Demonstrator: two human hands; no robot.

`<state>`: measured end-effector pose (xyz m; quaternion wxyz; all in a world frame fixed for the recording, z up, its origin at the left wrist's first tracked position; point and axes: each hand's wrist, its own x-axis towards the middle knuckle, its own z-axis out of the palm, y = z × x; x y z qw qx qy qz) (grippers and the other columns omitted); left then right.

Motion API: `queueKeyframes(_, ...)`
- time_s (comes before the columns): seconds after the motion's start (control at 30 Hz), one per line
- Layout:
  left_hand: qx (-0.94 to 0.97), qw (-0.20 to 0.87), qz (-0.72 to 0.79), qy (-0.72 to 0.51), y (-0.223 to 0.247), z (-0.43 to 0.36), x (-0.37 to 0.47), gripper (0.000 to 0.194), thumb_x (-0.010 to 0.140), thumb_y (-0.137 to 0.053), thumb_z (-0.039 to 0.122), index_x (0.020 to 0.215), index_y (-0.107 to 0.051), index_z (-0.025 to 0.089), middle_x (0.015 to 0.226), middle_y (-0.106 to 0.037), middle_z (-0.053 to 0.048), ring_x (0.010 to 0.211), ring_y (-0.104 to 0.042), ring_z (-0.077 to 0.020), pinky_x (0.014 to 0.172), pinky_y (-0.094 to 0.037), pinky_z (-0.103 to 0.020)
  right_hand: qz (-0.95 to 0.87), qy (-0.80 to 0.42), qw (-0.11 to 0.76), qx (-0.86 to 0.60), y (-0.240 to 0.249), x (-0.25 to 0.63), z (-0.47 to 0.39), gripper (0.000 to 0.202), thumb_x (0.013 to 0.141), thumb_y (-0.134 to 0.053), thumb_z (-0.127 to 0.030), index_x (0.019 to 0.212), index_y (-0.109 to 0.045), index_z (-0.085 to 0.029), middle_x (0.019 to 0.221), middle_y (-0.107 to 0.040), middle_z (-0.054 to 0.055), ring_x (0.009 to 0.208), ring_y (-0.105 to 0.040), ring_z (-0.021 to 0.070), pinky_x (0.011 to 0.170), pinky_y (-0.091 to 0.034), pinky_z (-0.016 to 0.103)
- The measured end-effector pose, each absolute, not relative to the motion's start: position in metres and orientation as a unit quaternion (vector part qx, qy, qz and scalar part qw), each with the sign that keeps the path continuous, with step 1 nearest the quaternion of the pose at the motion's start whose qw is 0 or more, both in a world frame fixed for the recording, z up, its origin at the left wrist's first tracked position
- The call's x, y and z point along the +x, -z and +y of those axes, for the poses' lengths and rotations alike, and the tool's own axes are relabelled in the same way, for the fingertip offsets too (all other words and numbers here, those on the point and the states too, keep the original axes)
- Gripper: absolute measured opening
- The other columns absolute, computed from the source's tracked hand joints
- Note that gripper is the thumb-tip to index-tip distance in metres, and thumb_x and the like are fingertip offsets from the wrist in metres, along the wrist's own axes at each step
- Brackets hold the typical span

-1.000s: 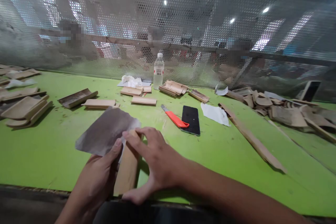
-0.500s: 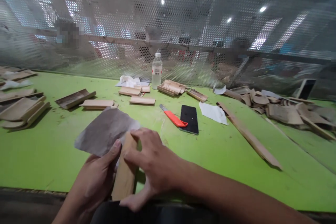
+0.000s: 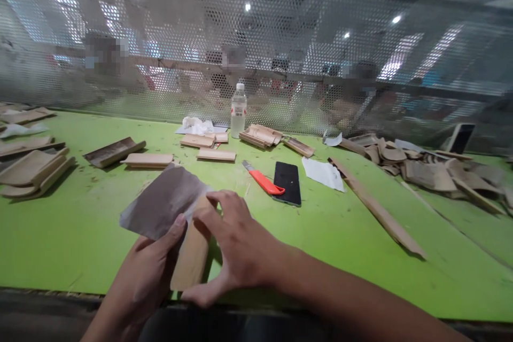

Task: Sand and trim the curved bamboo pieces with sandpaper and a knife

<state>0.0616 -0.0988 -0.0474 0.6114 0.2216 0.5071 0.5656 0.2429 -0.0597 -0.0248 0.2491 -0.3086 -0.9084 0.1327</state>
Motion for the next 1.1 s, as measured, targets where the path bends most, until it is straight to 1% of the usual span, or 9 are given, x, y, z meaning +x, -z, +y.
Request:
queueKeyframes(0.07, 0.228, 0.601, 0.514, -0.568, 0.048, -0.1, 0.061, 0.061, 0.062, -0.093, 0.044, 0.11, -0.077, 0.011, 0.083, -0.079, -0.01, 0.073, -0.074, -0.0279, 0.066, -0.056, -0.033, -0.909, -0.11, 0.251, -0.315, 0.024, 0.244, -0.06, 0.095, 0.056, -0.084, -0.071, 0.128, -0.054, -0.016, 0.139, -0.045, 0.024, 0.131, -0.045, 0.0405, 0.109, -0.041, 0.059)
queueKeyframes(0.17, 0.243, 0.592, 0.51, -0.575, 0.048, -0.1, 0.062, 0.053, 0.065, -0.092, 0.043, 0.105, -0.079, 0.011, 0.075, -0.078, -0.009, 0.067, -0.072, -0.0259, 0.06, -0.054, -0.03, -0.916, -0.075, 0.25, -0.306, 0.026, 0.244, -0.058, 0.086, 0.057, -0.084, -0.07, 0.119, -0.059, -0.016, 0.139, -0.043, 0.026, 0.131, -0.044, 0.0436, 0.108, -0.04, 0.062)
queueKeyframes(0.4, 0.234, 0.598, 0.506, -0.577, 0.041, -0.098, 0.065, 0.05, 0.063, -0.092, 0.043, 0.1, -0.08, 0.012, 0.058, -0.071, -0.004, 0.065, -0.071, -0.0275, 0.06, -0.055, -0.031, -0.92, -0.072, 0.252, -0.291, 0.031, 0.242, -0.052, 0.081, 0.058, -0.085, -0.067, 0.118, -0.063, -0.016, 0.138, -0.042, 0.025, 0.131, -0.044, 0.0445, 0.108, -0.039, 0.062)
queueKeyframes(0.5, 0.229, 0.613, 0.498, -0.569, 0.039, -0.098, 0.066, 0.049, 0.065, -0.091, 0.043, 0.101, -0.079, 0.012, 0.062, -0.072, -0.004, 0.068, -0.072, -0.0277, 0.063, -0.056, -0.032, -0.93, -0.083, 0.245, -0.261, 0.031, 0.243, -0.051, 0.081, 0.058, -0.084, -0.069, 0.118, -0.063, -0.019, 0.141, -0.04, 0.024, 0.132, -0.042, 0.0451, 0.107, -0.039, 0.064)
queueKeyframes(0.63, 0.254, 0.589, 0.494, -0.586, 0.042, -0.098, 0.065, 0.049, 0.064, -0.092, 0.041, 0.1, -0.079, 0.011, 0.072, -0.076, -0.007, 0.074, -0.074, -0.0281, 0.066, -0.057, -0.031, -0.902, -0.098, 0.254, -0.336, 0.029, 0.244, -0.053, 0.072, 0.059, -0.086, -0.063, 0.112, -0.064, -0.021, 0.138, -0.042, 0.02, 0.128, -0.044, 0.0424, 0.106, -0.04, 0.063)
queueKeyframes(0.77, 0.23, 0.606, 0.503, -0.571, 0.042, -0.1, 0.064, 0.051, 0.067, -0.091, 0.043, 0.104, -0.078, 0.011, 0.069, -0.076, -0.007, 0.075, -0.075, -0.0296, 0.069, -0.058, -0.034, -0.926, -0.142, 0.22, -0.274, 0.029, 0.242, -0.058, 0.082, 0.058, -0.087, -0.064, 0.124, -0.063, -0.023, 0.147, -0.032, 0.02, 0.139, -0.034, 0.0457, 0.11, -0.037, 0.062)
queueKeyframes(0.9, 0.243, 0.603, 0.47, -0.597, 0.037, -0.1, 0.066, 0.049, 0.065, -0.092, 0.039, 0.104, -0.078, 0.012, 0.08, -0.079, -0.008, 0.082, -0.075, -0.0288, 0.073, -0.059, -0.033, -0.887, -0.129, 0.261, -0.36, 0.029, 0.243, -0.054, 0.072, 0.06, -0.088, -0.06, 0.117, -0.064, -0.021, 0.14, -0.038, 0.02, 0.133, -0.041, 0.0429, 0.11, -0.037, 0.063)
queueKeyframes(1.03, 0.231, 0.599, 0.505, -0.577, 0.038, -0.1, 0.066, 0.054, 0.066, -0.091, 0.044, 0.106, -0.077, 0.011, 0.086, -0.08, -0.011, 0.083, -0.076, -0.0314, 0.071, -0.059, -0.035, -0.918, -0.154, 0.251, -0.265, 0.03, 0.241, -0.054, 0.077, 0.061, -0.087, -0.064, 0.123, -0.065, -0.024, 0.145, -0.035, 0.019, 0.138, -0.038, 0.0421, 0.113, -0.035, 0.061)
queueKeyframes(1.1, 0.246, 0.593, 0.494, -0.586, 0.04, -0.099, 0.064, 0.058, 0.065, -0.092, 0.045, 0.108, -0.077, 0.01, 0.092, -0.08, -0.013, 0.087, -0.075, -0.0321, 0.075, -0.059, -0.036, -0.901, -0.152, 0.26, -0.313, 0.031, 0.238, -0.058, 0.075, 0.058, -0.089, -0.062, 0.119, -0.068, -0.022, 0.143, -0.036, 0.019, 0.137, -0.038, 0.0433, 0.112, -0.036, 0.062)
